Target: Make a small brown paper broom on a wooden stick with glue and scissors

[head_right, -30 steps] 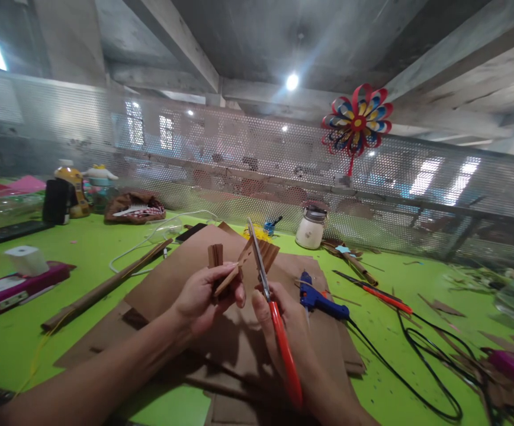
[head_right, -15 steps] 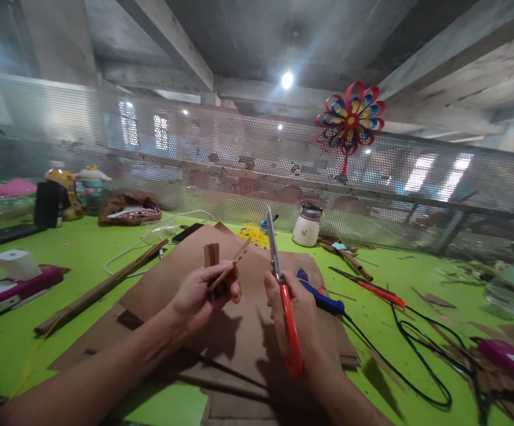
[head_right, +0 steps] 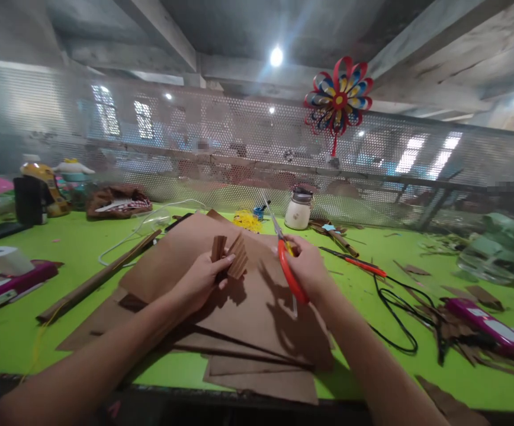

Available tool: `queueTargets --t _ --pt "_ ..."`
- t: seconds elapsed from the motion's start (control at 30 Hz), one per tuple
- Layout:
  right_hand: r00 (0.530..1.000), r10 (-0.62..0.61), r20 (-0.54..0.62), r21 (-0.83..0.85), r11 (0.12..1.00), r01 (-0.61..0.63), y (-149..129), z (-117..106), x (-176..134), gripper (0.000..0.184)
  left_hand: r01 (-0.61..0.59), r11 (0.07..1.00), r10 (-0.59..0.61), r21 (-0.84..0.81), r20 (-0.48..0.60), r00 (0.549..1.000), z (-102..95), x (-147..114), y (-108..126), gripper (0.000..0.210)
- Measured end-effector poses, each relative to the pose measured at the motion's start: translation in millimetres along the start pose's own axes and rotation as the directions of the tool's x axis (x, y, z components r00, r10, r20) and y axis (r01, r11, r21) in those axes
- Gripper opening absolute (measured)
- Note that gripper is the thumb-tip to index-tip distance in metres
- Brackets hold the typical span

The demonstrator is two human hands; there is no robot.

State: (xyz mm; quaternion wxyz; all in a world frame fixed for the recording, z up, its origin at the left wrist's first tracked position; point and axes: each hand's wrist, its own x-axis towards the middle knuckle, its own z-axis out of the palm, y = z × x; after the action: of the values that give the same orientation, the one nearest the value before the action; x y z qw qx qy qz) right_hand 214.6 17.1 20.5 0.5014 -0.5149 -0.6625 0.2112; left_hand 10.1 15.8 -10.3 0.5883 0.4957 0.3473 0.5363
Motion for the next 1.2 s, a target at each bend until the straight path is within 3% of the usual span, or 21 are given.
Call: queueTargets --t 0.07,0.17,0.2,0.27,0.37,0.57,0.77,0.87,0.9,0.93,0.97,1.03,1.1,1.2 --pt "0.997 0.062 0.047 -0.062 0.996 -0.059 6.1 -21.5 11.0 0.054 0.008 1.000 -0.009 0.014 0.024 1.000 0.3 0.2 -2.3 0.018" --pt "0.995 0.046 -0.093 -0.300 0.951 -0.072 30.0 -56.2 27.8 0.053 0.055 0.997 -0.057 0.056 0.033 0.998 -0.4 2.3 -5.2 0.019" --pt "0.988 0.073 -0.135 -0.422 0.898 -0.124 41.9 -67.0 31.9 0.051 0.073 0.994 -0.077 0.078 0.040 0.996 -0.9 3.3 -6.2 0.019" --pt "0.970 0.156 -0.188 -0.662 0.710 -0.242 68.4 -85.9 35.8 0.044 0.096 0.986 -0.104 0.133 0.051 0.993 -1.8 5.2 -7.9 0.018" --pt "0.950 0.254 -0.181 -0.757 0.581 -0.300 105.4 -104.9 31.7 0.042 0.108 0.971 -0.123 0.212 0.058 0.991 -2.4 6.6 -8.8 0.016" --pt "0.942 0.317 -0.112 -0.830 0.491 -0.264 145.3 -109.8 21.0 0.049 0.145 0.952 -0.183 0.270 0.120 0.976 -2.3 4.9 -9.1 0.020" --pt "0.969 0.243 -0.035 -0.849 0.504 -0.157 145.0 -107.9 27.8 0.045 0.141 0.948 -0.194 0.285 0.165 0.967 -1.1 1.7 -8.6 0.022" --pt "0.992 0.125 -0.031 -0.822 0.561 -0.096 113.0 -96.4 30.0 0.038 0.153 0.948 -0.204 0.279 0.162 0.966 -0.7 0.6 -7.6 0.021" --pt "0.997 0.077 -0.013 -0.793 0.606 -0.057 97.1 -87.9 28.7 0.036 0.153 0.949 -0.204 0.276 0.166 0.965 -0.8 0.4 -7.6 0.021" --pt "1.000 -0.013 0.006 -0.695 0.719 0.013 79.8 -76.8 26.3 0.034 0.148 0.952 -0.199 0.269 0.172 0.965 -1.0 0.4 -8.0 0.022" --pt "0.995 -0.091 0.052 -0.580 0.808 0.104 62.1 -63.5 22.8 0.033 0.141 0.956 -0.190 0.258 0.177 0.966 -1.3 0.6 -8.5 0.022" --pt "0.961 -0.144 0.237 -0.387 0.893 0.229 30.5 -32.9 13.9 0.031 0.118 0.967 -0.158 0.227 0.168 0.973 -2.1 1.0 -9.9 0.024" --pt "0.895 -0.059 0.443 -0.256 0.948 0.189 9.7 -2.2 5.0 0.040 0.089 0.976 -0.118 0.198 0.143 0.983 -2.8 1.4 -10.9 0.026" --pt "0.835 0.034 0.549 -0.087 0.996 0.017 2.1 32.4 -4.2 0.042 0.056 0.983 -0.075 0.176 0.108 0.991 -3.2 1.0 -10.5 0.029"
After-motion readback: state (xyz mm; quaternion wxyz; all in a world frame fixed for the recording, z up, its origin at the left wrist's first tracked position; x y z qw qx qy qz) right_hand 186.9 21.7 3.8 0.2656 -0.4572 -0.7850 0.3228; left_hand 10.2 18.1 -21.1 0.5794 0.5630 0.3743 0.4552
